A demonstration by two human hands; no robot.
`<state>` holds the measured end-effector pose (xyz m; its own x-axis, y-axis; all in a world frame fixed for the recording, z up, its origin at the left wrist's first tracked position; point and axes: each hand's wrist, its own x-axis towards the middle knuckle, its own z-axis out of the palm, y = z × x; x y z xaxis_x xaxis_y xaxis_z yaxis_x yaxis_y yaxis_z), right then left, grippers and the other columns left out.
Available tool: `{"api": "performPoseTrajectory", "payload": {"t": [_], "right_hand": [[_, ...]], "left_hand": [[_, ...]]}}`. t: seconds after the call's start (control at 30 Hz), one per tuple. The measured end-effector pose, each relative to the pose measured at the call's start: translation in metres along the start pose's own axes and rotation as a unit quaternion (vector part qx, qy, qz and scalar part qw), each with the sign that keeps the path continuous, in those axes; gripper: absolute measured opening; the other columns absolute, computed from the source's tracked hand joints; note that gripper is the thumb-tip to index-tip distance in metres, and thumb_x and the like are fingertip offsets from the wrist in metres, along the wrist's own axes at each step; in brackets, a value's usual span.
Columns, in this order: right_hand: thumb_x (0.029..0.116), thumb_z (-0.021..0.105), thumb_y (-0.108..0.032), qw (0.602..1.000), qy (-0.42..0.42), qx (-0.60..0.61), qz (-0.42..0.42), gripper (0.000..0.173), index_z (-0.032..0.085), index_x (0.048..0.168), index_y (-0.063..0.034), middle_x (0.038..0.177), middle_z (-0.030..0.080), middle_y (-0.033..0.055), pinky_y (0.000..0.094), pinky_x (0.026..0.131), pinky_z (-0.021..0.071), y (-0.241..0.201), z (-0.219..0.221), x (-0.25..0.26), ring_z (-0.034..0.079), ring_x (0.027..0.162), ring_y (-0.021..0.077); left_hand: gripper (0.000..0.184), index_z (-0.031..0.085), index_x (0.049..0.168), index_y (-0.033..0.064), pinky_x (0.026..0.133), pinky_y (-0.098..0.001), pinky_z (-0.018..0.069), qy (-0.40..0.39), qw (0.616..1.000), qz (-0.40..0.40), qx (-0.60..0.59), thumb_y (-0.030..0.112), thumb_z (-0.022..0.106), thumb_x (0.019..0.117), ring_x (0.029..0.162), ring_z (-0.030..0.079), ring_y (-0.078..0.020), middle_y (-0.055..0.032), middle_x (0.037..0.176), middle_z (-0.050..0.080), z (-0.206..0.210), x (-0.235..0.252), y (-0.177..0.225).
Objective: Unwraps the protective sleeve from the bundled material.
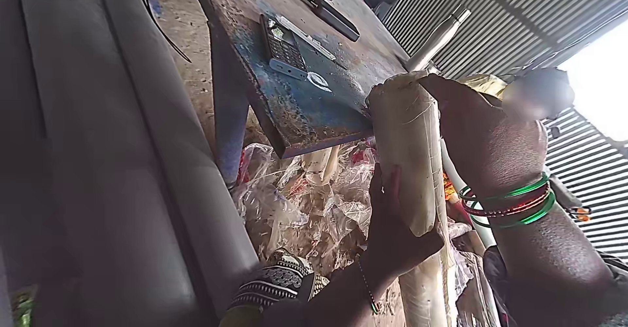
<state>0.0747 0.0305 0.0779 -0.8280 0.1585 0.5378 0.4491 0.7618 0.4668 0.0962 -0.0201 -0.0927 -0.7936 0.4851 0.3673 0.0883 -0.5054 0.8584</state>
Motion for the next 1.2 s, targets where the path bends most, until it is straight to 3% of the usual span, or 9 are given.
{"api": "performPoseTrajectory", "payload": {"t": [0.2,0.57,0.73,1.03,1.2], "right_hand": [[0.1059,0.048,-0.011,0.999,-0.001,-0.040,-0.019,0.040,0.065,0.140,-0.0212,0.080,0.069,0.0207,0.0535,0.046,0.0430,-0.004,-0.006,-0.006,0.064,0.060,0.0427],[0.1037,0.050,-0.009,0.999,-0.019,-0.042,-0.024,0.039,0.070,0.135,-0.0203,0.075,0.068,0.0190,0.0518,0.044,0.0416,-0.005,-0.015,-0.023,0.063,0.056,0.0413],[0.1026,0.051,-0.007,0.999,-0.024,-0.038,-0.024,0.040,0.071,0.135,-0.0202,0.072,0.067,0.0190,0.0517,0.044,0.0418,-0.004,-0.016,-0.030,0.063,0.056,0.0408],[0.1017,0.050,-0.004,0.998,-0.049,-0.039,-0.031,0.041,0.069,0.136,-0.0168,0.073,0.068,0.0203,0.0517,0.043,0.0414,-0.002,-0.020,-0.039,0.063,0.055,0.0418],[0.1006,0.050,-0.006,0.998,-0.051,-0.033,-0.026,0.042,0.070,0.135,-0.0177,0.073,0.068,0.0194,0.0510,0.042,0.0409,0.000,-0.021,-0.046,0.062,0.053,0.0403]], "left_hand": [[0.112,0.035,0.154,-0.0058,0.111,-0.0369,0.0392,-0.001,1.000,0.005,0.021,0.051,0.077,0.0668,0.146,0.035,-0.0352,-0.0380,0.159,0.022,0.000,-0.001,-0.002],[0.112,0.031,0.158,0.0017,0.107,-0.0389,0.0431,-0.018,0.999,-0.017,0.025,0.047,0.077,0.0671,0.144,0.037,-0.0345,-0.0345,0.162,0.018,-0.003,-0.002,0.000],[0.112,0.029,0.159,0.0029,0.110,-0.0393,0.0407,-0.023,0.999,-0.014,0.025,0.048,0.077,0.0686,0.149,0.032,-0.0337,-0.0325,0.164,0.014,-0.004,-0.002,-0.001],[0.112,0.030,0.159,0.0035,0.109,-0.0387,0.0419,-0.023,0.999,-0.019,0.015,0.047,0.078,0.0677,0.147,0.034,-0.0326,-0.0314,0.165,0.014,-0.004,-0.002,-0.001],[0.112,0.029,0.160,0.0095,0.110,-0.0401,0.0400,-0.039,0.998,-0.052,0.010,0.045,0.078,0.0666,0.148,0.032,-0.0315,-0.0294,0.166,0.012,-0.006,-0.001,0.004]]}}
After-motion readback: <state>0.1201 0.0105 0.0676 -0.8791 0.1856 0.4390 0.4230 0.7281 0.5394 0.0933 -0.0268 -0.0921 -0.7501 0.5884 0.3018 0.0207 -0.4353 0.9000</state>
